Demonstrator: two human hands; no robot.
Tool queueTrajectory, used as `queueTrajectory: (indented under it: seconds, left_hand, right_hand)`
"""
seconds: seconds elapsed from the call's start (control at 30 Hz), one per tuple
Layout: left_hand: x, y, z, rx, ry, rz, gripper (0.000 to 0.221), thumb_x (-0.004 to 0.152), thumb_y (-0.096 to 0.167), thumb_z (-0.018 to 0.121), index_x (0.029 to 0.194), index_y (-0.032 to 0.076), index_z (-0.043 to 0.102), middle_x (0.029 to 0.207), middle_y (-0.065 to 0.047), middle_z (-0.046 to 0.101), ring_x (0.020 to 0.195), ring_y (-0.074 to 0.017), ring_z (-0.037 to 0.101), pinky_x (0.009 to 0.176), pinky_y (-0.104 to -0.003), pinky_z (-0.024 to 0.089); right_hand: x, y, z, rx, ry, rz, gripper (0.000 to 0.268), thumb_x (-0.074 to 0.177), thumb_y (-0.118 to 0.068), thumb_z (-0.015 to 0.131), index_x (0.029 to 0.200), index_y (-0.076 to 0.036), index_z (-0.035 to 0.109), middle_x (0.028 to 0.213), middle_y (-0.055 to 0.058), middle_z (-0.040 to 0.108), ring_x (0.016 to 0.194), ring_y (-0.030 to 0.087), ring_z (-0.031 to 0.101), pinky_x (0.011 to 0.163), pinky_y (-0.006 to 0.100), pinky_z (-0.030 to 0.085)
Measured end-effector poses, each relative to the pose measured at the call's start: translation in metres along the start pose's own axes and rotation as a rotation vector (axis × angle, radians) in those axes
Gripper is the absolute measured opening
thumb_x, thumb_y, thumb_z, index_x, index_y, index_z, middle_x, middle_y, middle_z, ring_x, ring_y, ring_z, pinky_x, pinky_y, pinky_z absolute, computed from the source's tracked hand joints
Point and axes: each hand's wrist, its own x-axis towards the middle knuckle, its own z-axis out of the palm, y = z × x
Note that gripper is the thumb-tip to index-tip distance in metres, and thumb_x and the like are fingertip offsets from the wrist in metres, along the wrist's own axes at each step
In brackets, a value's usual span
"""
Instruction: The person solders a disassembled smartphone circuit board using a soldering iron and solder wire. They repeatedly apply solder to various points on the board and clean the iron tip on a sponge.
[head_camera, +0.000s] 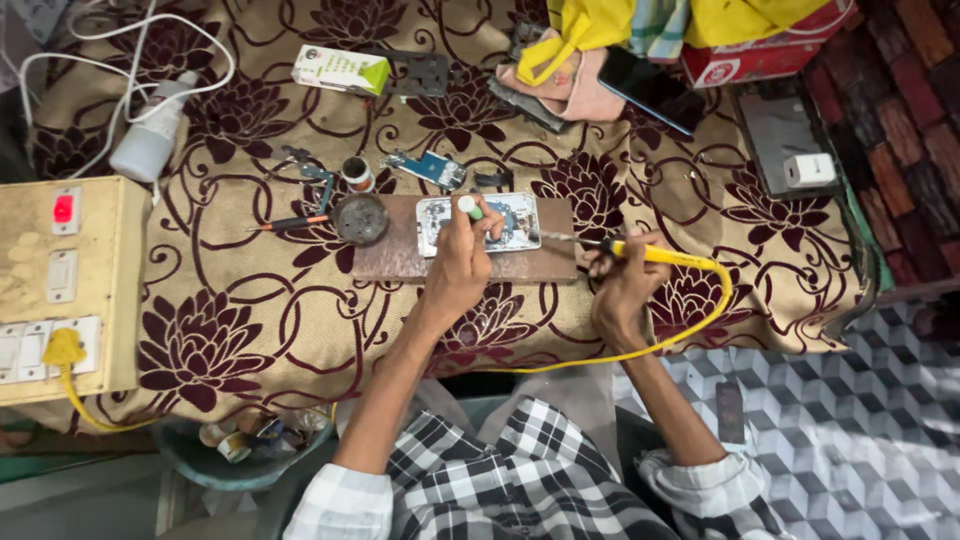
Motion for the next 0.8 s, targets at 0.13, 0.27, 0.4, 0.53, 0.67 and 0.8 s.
queueTrajectory:
  seconds: [0.13,0.27,0.4,0.53,0.67,0.8]
  left_hand:
    - [0.007,0.013,-0.009,0.125,0.093,0.125,0.014,0.108,0.007,0.036,0.118,-0.001,0.042,0.084,-0.012,0.061,0.082,-0.0231,0.058,0.082,-0.042,0.044]
    - [0.007,0.023,-0.011,-0.021,0.194,0.013,0.028,0.108,0.024,0.031,0.105,0.003,0.049,0.080,-0.008,0.066,0.069,-0.0181,0.059,0.068,-0.036,0.046]
    - [-0.015,0.037,-0.032,-0.117,0.289,0.095,0.035,0.116,0.031,0.035,0.091,0.012,0.051,0.085,-0.006,0.061,0.076,-0.0176,0.062,0.068,-0.031,0.055]
    - [-0.045,0.048,-0.082,0.687,0.379,0.024,0.030,0.112,0.029,0.036,0.095,0.016,0.058,0.080,-0.003,0.067,0.089,-0.0222,0.059,0.089,-0.047,0.039]
    - [-0.057,0.045,-0.124,0.188,0.419,-0.416,0.026,0.111,0.024,0.036,0.116,0.004,0.053,0.093,-0.002,0.071,0.064,-0.0153,0.047,0.063,-0.029,0.046]
    - [-0.061,0.038,-0.144,0.149,0.377,-0.349,0.019,0.111,0.013,0.044,0.123,0.003,0.056,0.086,-0.007,0.064,0.077,-0.0126,0.062,0.068,-0.030,0.051]
  right_hand:
    - [0.002,0.002,0.002,0.027,0.044,0.007,0.029,0.108,-0.031,0.060,0.098,-0.008,0.044,0.068,0.005,0.052,0.054,0.020,0.062,0.044,0.030,0.050]
    - [-0.003,-0.001,-0.001,-0.035,-0.002,-0.029,0.033,0.109,-0.036,0.060,0.103,-0.008,0.045,0.073,0.005,0.053,0.058,0.019,0.062,0.049,0.030,0.052]
    - [-0.004,-0.002,0.001,-0.095,-0.029,-0.069,0.034,0.113,-0.037,0.059,0.107,-0.005,0.048,0.075,0.006,0.053,0.060,0.019,0.061,0.053,0.031,0.054]
    - [-0.002,-0.004,0.004,-0.024,0.016,-0.012,0.038,0.108,-0.042,0.059,0.107,-0.006,0.049,0.073,0.007,0.055,0.061,0.020,0.065,0.049,0.030,0.051]
    - [0.000,-0.015,0.003,0.004,-0.010,0.096,0.045,0.103,-0.051,0.058,0.097,-0.007,0.052,0.069,0.006,0.056,0.062,0.020,0.065,0.048,0.029,0.048]
    - [0.014,-0.038,0.001,0.316,0.103,0.542,0.059,0.102,-0.064,0.050,0.080,-0.009,0.050,0.070,0.000,0.052,0.066,0.013,0.056,0.057,0.023,0.044]
